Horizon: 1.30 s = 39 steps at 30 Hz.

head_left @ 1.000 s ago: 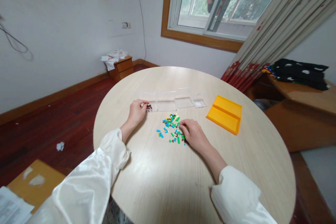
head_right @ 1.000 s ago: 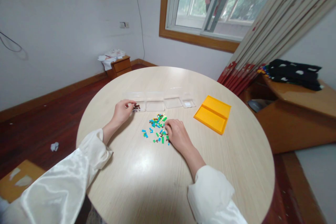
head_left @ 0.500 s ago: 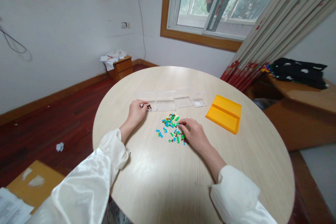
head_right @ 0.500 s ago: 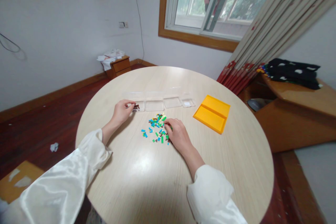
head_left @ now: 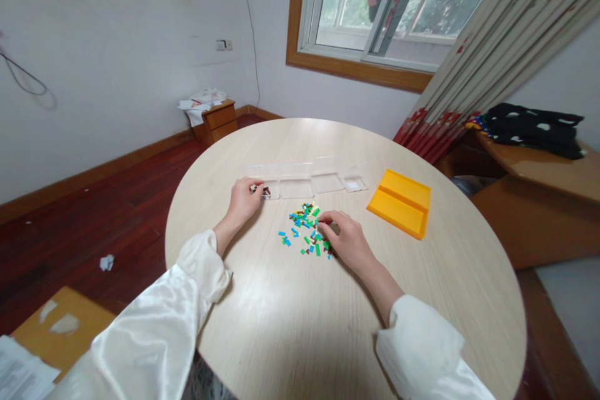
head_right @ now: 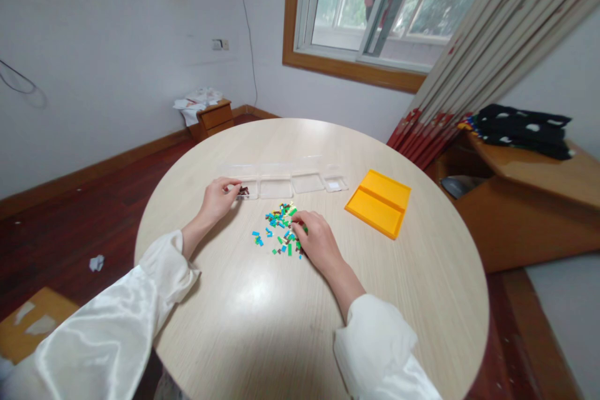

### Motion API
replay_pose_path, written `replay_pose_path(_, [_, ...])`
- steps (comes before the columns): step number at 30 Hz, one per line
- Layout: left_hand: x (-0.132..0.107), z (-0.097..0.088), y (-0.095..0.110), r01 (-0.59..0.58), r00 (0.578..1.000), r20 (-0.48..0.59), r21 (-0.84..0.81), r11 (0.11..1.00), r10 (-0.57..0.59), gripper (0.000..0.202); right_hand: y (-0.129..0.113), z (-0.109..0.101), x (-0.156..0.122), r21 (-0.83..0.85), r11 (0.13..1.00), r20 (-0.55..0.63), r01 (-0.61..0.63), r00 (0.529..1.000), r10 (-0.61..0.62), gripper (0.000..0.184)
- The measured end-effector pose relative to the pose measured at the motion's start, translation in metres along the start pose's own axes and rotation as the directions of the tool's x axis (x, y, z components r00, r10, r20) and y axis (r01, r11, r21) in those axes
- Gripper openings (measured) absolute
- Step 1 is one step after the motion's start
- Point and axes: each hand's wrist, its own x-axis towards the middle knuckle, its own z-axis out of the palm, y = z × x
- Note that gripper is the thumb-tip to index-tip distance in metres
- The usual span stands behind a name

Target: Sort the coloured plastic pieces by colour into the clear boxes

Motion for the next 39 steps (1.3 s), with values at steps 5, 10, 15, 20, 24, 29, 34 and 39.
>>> replay_pose_path(5, [0.000,0.000,0.003,0.010,1.000,-0.003,0.001,1.000,-0.010,0.017,-0.002,-0.001,0.000,-0.010,1.000,0.007,0.000,1.000,0.000,0.006])
replay_pose_path(10, [-0.001,-0.002,0.006,0.003,1.000,0.010,-0.021,1.000,-0.003,0.014,-0.003,-0.001,0.001,0.001,1.000,-0.003,-0.012,1.000,0.012,0.009])
replay_pose_path(15, [-0.013,0.000,0.017,-0.188,0.976,0.080,-0.150,0.971,0.202,0.011,-0.004,0.002,0.001,0.034,0.999,-0.027,-0.033,0.999,0.034,0.010])
replay_pose_path(20, [-0.032,0.008,0.037,-0.389,0.877,0.191,-0.259,0.884,0.442,0.011,-0.010,0.006,0.001,0.080,0.996,-0.032,-0.031,0.999,0.033,0.010])
replay_pose_path(24, [-0.042,0.012,0.049,-0.434,0.810,0.271,-0.320,0.842,0.520,0.014,-0.016,0.009,0.001,0.108,0.994,-0.046,0.011,0.999,-0.006,0.010])
replay_pose_path(29, [-0.048,0.015,0.052,-0.474,0.770,0.286,-0.342,0.811,0.570,0.016,-0.021,0.012,0.001,0.154,0.987,-0.059,0.035,0.998,-0.026,0.009])
replay_pose_path(34, [-0.049,0.016,0.052,-0.461,0.781,0.284,-0.338,0.821,0.556,0.017,-0.021,0.015,0.000,0.180,0.983,-0.078,0.033,0.997,-0.020,0.010])
replay_pose_path(39, [-0.044,0.012,0.051,-0.398,0.842,0.261,-0.290,0.870,0.472,0.011,-0.008,0.010,-0.001,0.068,0.996,-0.042,0.055,0.998,-0.052,0.018])
